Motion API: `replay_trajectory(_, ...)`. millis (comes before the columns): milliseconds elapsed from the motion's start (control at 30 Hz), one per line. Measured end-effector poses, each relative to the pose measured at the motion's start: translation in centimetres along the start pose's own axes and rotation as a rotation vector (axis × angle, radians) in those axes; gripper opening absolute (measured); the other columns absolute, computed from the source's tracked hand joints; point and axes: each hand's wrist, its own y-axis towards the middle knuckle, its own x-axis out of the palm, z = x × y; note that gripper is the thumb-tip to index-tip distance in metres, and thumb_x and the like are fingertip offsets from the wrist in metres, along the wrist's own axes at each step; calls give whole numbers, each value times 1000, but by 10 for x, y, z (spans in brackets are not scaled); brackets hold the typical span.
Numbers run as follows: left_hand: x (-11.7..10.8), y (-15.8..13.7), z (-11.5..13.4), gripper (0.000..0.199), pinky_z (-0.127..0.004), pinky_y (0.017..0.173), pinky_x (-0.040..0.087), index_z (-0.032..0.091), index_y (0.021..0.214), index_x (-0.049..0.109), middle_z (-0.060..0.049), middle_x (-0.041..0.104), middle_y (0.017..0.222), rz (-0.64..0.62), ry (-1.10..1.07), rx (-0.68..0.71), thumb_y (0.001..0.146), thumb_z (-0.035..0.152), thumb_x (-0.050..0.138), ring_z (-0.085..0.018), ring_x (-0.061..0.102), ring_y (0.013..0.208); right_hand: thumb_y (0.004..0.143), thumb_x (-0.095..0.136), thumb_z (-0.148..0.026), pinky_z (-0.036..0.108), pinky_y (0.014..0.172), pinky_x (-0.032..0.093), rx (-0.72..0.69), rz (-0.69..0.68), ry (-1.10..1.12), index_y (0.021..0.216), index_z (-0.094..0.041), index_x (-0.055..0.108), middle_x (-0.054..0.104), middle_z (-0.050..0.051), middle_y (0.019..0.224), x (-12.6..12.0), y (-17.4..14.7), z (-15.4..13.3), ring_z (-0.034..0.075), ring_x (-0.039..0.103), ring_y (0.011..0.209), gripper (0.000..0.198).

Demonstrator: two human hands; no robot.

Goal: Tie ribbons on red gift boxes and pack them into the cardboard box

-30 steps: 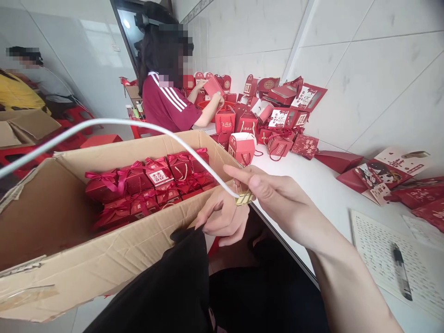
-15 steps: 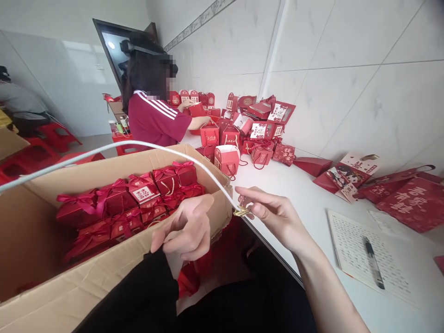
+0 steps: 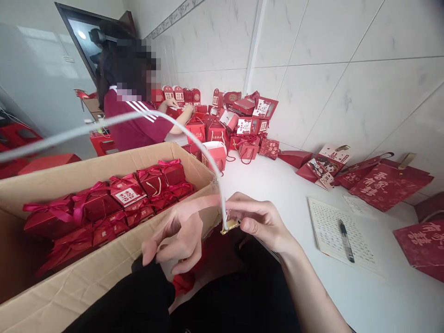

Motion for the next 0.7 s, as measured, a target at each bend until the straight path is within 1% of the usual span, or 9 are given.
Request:
replay_trajectory(100,-3,3,1,106,-20,51,53,10,144,2,9,54,41,-12,-18,-65,70,36,73,-10,48,30,85,63,-35,28,71,46,25,-51,-28,115,-24,63,52,6,98,1,-3,-1,15,53,83,32)
replay_trajectory(167,-7,4,5,88,-22,56,55,11,142,19,7,54,41,-49,24,-155,74,30,70,-11,53,34,85,63,-34,28,72,46,15,-58,-92,117,-24,62,53,6,99,3,-4,0,15,54,83,34)
replay_trajectory(200,-9,5,6,73,-23,59,56,11,137,33,6,54,40,-68,54,-192,75,27,69,-13,56,38,85,63,-33,28,74,46,6,-58,-131,117,-25,61,54,5,99,4,-4,1,14,54,83,34)
replay_trajectory(267,-11,6,8,34,-23,63,57,13,109,60,4,53,39,-70,102,-203,77,24,65,-14,59,41,85,63,-30,27,76,46,2,-65,-189,118,-27,60,54,4,100,6,-3,5,14,54,85,33)
replay_trajectory(333,-13,6,6,9,-23,66,58,15,77,65,4,53,39,-51,92,-144,78,24,63,-12,56,37,86,62,-30,26,76,47,25,-69,-185,119,-28,59,54,3,100,7,-2,9,13,54,86,33)
replay_trajectory(400,-14,5,3,21,-22,66,58,17,60,60,3,53,40,-33,55,-70,79,25,62,-9,52,33,87,60,-30,26,76,47,44,-67,-156,120,-28,58,53,3,99,5,-2,15,13,55,85,34)
replay_trajectory(500,-14,0,0,30,-18,65,57,18,51,58,3,51,38,-39,64,-12,76,33,66,-8,51,34,88,58,-29,27,79,46,76,-52,-186,120,-26,57,53,3,98,-3,-5,28,13,55,87,33)
replay_trajectory(600,-15,-9,0,37,-16,63,58,18,54,61,3,50,39,-33,181,66,74,49,64,-7,51,36,88,57,-30,28,81,46,141,4,-226,116,-23,59,52,4,100,-11,-11,50,14,55,90,29)
replay_trajectory(700,-19,-16,-1,38,-14,61,57,18,63,63,4,54,44,-21,332,166,73,54,63,-6,53,38,88,55,-37,30,81,47,159,72,-203,112,-20,59,50,6,102,-12,-14,73,16,57,92,30)
